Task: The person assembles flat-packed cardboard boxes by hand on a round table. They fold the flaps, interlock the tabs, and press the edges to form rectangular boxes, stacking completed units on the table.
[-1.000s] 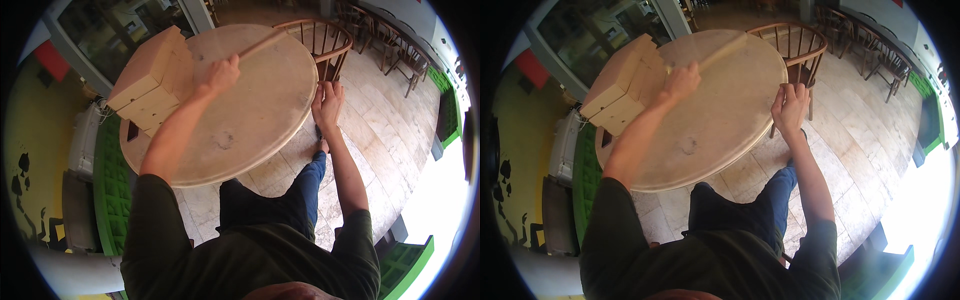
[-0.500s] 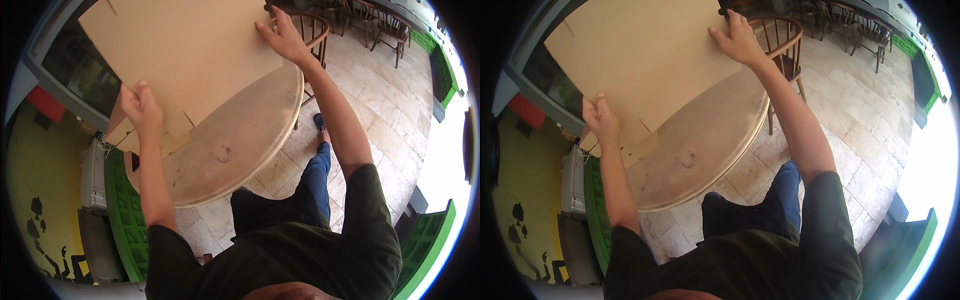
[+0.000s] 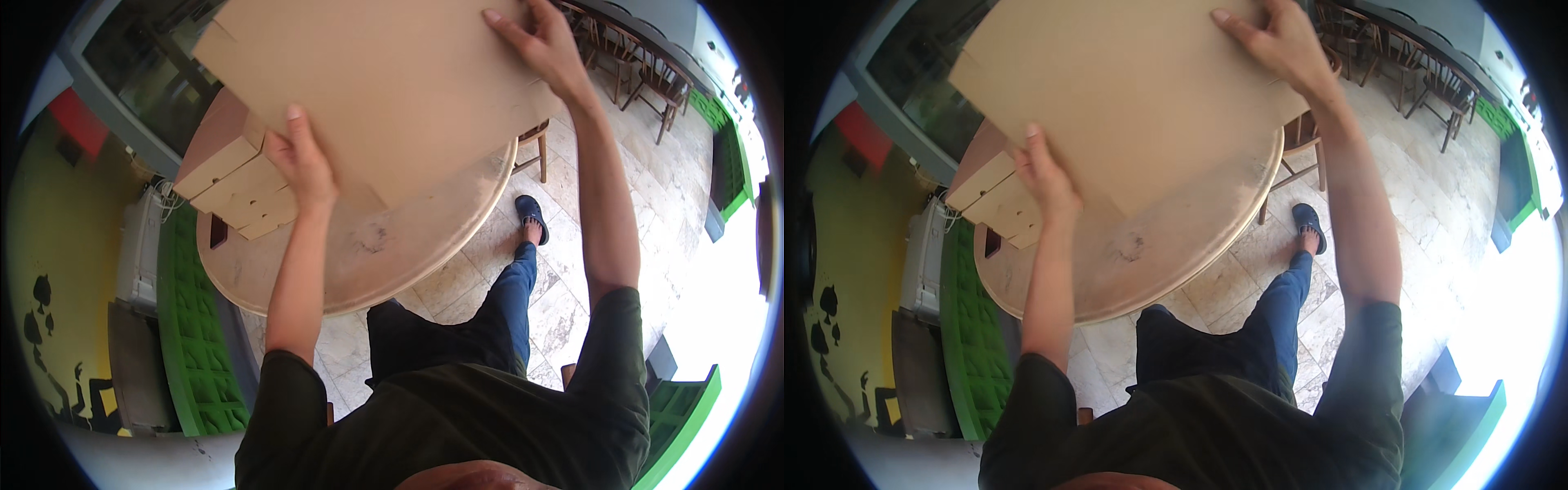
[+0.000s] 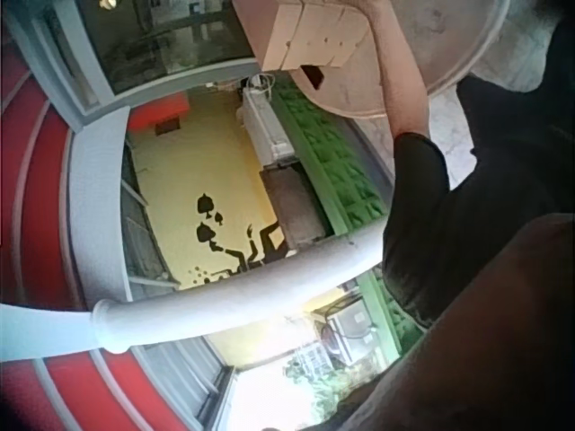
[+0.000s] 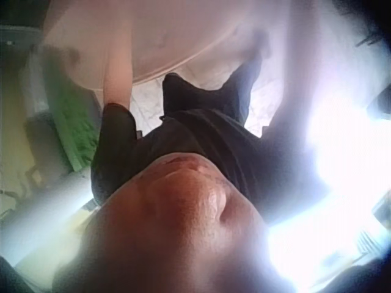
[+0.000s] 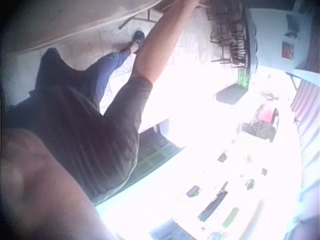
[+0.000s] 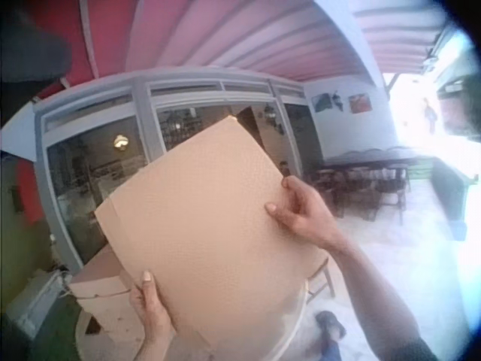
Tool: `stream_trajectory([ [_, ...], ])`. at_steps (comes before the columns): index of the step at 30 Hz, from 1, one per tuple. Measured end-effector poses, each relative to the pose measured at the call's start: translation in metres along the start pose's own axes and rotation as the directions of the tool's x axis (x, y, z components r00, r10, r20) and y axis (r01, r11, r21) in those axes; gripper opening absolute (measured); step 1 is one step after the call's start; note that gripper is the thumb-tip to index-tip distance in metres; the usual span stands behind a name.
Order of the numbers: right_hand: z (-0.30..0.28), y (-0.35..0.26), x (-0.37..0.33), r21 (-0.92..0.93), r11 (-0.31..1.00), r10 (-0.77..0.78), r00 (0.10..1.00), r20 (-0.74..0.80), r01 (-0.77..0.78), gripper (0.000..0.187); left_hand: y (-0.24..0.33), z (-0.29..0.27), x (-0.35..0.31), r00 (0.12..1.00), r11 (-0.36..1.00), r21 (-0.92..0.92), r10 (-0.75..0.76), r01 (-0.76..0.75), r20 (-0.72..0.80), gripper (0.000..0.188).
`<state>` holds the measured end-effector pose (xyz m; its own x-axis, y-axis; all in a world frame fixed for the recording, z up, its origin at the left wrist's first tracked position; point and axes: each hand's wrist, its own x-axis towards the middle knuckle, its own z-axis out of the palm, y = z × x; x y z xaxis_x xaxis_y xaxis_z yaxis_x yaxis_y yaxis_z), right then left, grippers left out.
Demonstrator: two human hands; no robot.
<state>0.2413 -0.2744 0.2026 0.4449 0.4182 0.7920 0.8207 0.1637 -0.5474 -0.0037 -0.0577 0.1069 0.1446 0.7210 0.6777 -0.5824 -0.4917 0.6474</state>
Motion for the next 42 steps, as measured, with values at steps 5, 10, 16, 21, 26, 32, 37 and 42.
stream_trajectory([
  [5,-0.023,-0.059,0.016,-0.221,0.906,-0.348,0.932,0.099,0.361,0.037,-0.066,0.035,-0.009,0.994,0.998,-0.053,-0.045,0.039,-0.103,0.046],
  [10,-0.007,-0.103,0.011,-0.521,0.801,-0.225,0.955,0.196,0.295,0.033,-0.123,0.086,0.012,0.975,0.944,-0.263,-0.218,0.198,-0.050,0.071],
  [16,0.044,-0.068,-0.021,-0.679,0.247,-0.676,0.626,0.390,0.691,0.025,-0.156,0.100,0.052,0.743,0.782,-0.068,-0.556,0.619,0.372,0.060],
  [21,0.102,0.026,-0.081,-0.541,0.346,-0.591,0.626,0.509,0.766,0.016,-0.094,0.053,-0.053,0.397,0.697,0.653,-0.532,-0.296,0.748,0.028],
  [26,0.125,0.085,-0.179,-0.502,0.427,-0.541,0.658,0.524,0.752,0.013,-0.018,-0.025,-0.144,0.592,0.564,0.430,0.134,-0.705,0.795,0.032],
  [32,0.128,0.091,-0.234,-0.506,0.630,-0.365,0.799,0.477,0.590,0.012,-0.036,-0.064,-0.128,0.603,0.410,0.639,-0.232,-0.651,0.763,0.045],
  [37,0.132,0.082,-0.255,-0.486,0.726,-0.246,0.843,0.479,0.487,0.037,-0.063,-0.065,-0.153,0.590,0.380,0.623,-0.215,-0.683,0.778,0.043],
  [42,0.130,0.069,-0.259,-0.400,0.839,-0.150,0.864,0.480,0.368,0.023,-0.068,-0.071,-0.150,0.514,0.393,0.610,-0.329,-0.688,0.792,0.038],
])
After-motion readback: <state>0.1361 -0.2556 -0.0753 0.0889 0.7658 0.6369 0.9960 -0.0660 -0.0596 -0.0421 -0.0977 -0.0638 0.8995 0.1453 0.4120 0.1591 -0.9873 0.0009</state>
